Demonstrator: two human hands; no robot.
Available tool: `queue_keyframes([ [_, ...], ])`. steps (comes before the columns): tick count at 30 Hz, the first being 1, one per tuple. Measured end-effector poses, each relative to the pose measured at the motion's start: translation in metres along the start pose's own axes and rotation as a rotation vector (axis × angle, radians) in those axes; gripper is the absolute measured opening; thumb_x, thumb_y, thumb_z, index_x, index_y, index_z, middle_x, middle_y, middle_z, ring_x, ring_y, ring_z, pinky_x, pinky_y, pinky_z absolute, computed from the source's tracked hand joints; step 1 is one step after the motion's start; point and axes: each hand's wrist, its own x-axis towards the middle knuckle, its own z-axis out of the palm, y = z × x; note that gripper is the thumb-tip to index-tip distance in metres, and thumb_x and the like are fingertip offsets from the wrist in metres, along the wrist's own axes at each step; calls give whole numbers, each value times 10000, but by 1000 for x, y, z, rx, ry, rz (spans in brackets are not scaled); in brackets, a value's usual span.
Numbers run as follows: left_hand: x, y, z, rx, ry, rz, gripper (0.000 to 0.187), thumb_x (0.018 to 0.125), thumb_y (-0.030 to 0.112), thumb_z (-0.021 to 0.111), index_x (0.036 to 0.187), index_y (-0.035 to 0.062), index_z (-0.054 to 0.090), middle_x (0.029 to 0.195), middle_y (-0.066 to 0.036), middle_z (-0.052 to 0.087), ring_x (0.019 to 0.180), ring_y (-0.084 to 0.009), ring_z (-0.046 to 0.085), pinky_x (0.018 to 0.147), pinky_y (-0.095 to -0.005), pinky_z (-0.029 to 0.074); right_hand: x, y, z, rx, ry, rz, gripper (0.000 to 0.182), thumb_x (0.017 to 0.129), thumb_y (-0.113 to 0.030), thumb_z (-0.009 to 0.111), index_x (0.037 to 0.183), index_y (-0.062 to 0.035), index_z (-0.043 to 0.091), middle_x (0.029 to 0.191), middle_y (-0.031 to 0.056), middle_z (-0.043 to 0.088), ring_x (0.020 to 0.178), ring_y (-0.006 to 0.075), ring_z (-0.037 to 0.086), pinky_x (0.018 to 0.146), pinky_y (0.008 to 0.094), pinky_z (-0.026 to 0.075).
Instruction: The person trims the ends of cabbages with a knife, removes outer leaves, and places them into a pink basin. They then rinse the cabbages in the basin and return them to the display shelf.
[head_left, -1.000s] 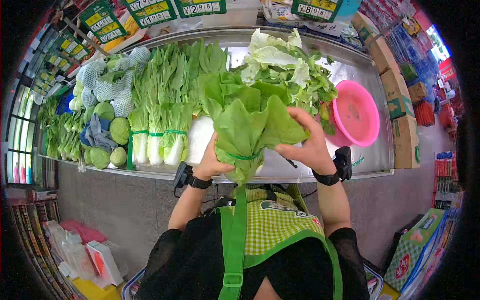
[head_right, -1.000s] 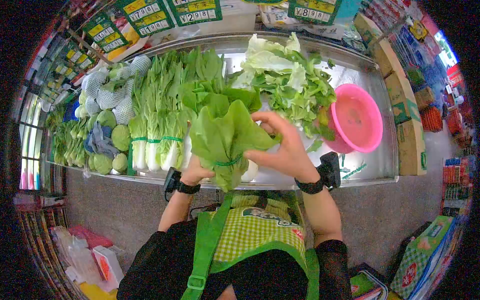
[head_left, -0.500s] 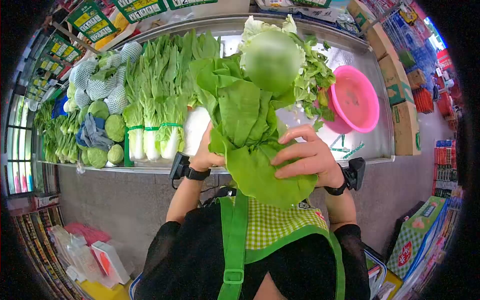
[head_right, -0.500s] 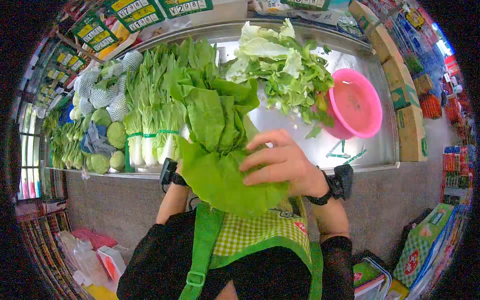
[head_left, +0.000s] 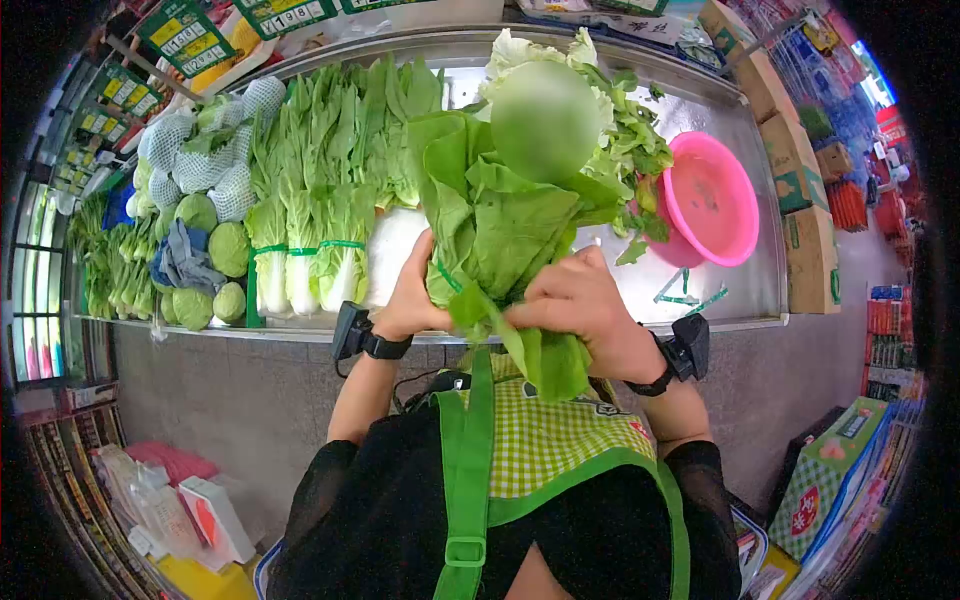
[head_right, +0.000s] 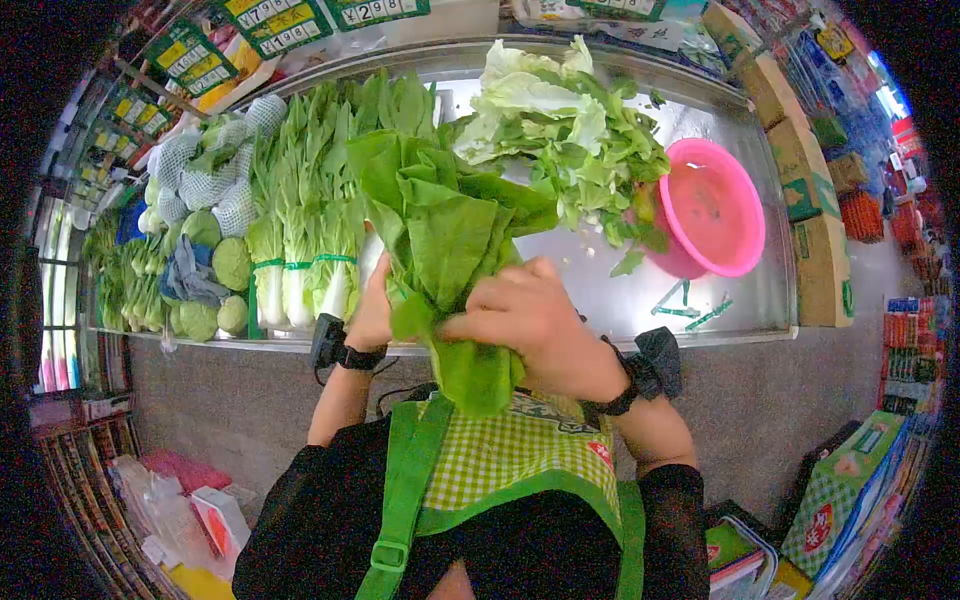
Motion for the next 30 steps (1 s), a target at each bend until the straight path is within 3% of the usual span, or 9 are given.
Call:
queue_keyframes([
  [2, -2, 3, 0, 34, 31, -29, 1030, 464, 234, 841, 1307, 2, 296, 1263, -87, 429, 1148, -182, 433, 984, -325, 333, -1, 5, 3, 37, 11, -108, 217, 659, -158, 595, 873, -180, 625, 788, -20, 516, 724, 174, 479, 659, 329, 281],
  [9, -2, -20, 15, -565, 33, -47, 986, 540, 225, 786, 1339, 22, 246, 1299, -99, 416, 1169, -208, 442, 992, -364, 351, -5, 12, 8, 39, 43, -320, 251, 681, -125, 549, 927, -102, 594, 855, 39, 517, 729, 218, 477, 660, 347, 358],
  [15, -4, -43, 29, -996, -169, -182, 994, 539, 258, 778, 1346, 33, 242, 1307, -107, 409, 1174, -222, 441, 994, -373, 353, -8, 15, 6, 77, 20, -338, 285, 685, -97, 541, 963, -52, 582, 863, 64, 519, 730, 232, 473, 666, 346, 374],
  [19, -6, -51, 37, -1088, -267, -240, 1000, 539, 280, 773, 1350, 41, 240, 1312, -112, 405, 1177, -231, 440, 995, -379, 354, -16, 21, 8, 155, 47, -309, 277, 695, -89, 542, 962, -43, 596, 858, 62, 524, 720, 238, 474, 662, 345, 377],
  [22, -1, -57, 41, -1111, -311, -257, 1004, 538, 296, 769, 1353, 46, 238, 1316, -116, 401, 1179, -238, 439, 996, -384, 355, -19, 26, 13, 283, 113, -276, 218, 688, -86, 571, 891, -40, 634, 826, 54, 534, 712, 226, 487, 643, 326, 385],
  [24, 1, -59, 43, -1103, -340, -245, 1007, 538, 307, 766, 1355, 50, 237, 1319, -118, 399, 1181, -243, 439, 997, -387, 355, -18, 24, 14, 452, 211, -165, 120, 666, -107, 658, 773, -53, 666, 718, 34, 532, 630, 189, 479, 585, 295, 379],
  [27, 2, -50, 43, -1029, -317, -205, 1012, 537, 324, 762, 1358, 56, 235, 1323, -122, 396, 1183, -249, 438, 998, -392, 356, -20, 28, 11, 594, 199, -93, 137, 660, -67, 622, 786, -43, 671, 771, 31, 545, 708, 184, 503, 616, 269, 389],
  [29, 2, -37, 42, -937, -250, -209, 1023, 531, 353, 755, 1364, 70, 234, 1326, -127, 393, 1185, -269, 436, 1002, -402, 355, -27, 42, 21, 680, 187, -62, 126, 724, -141, 629, 782, -37, 670, 782, 44, 553, 721, 190, 502, 617, 287, 390],
  [30, 2, -41, 45, -955, -229, -260, 1032, 521, 354, 760, 1365, 70, 237, 1328, -129, 392, 1190, -267, 431, 1007, -405, 348, -31, 49, 25, 883, 235, -63, 169, 756, -199, 621, 764, -36, 663, 782, 51, 550, 716, 194, 494, 626, 302, 391],
])
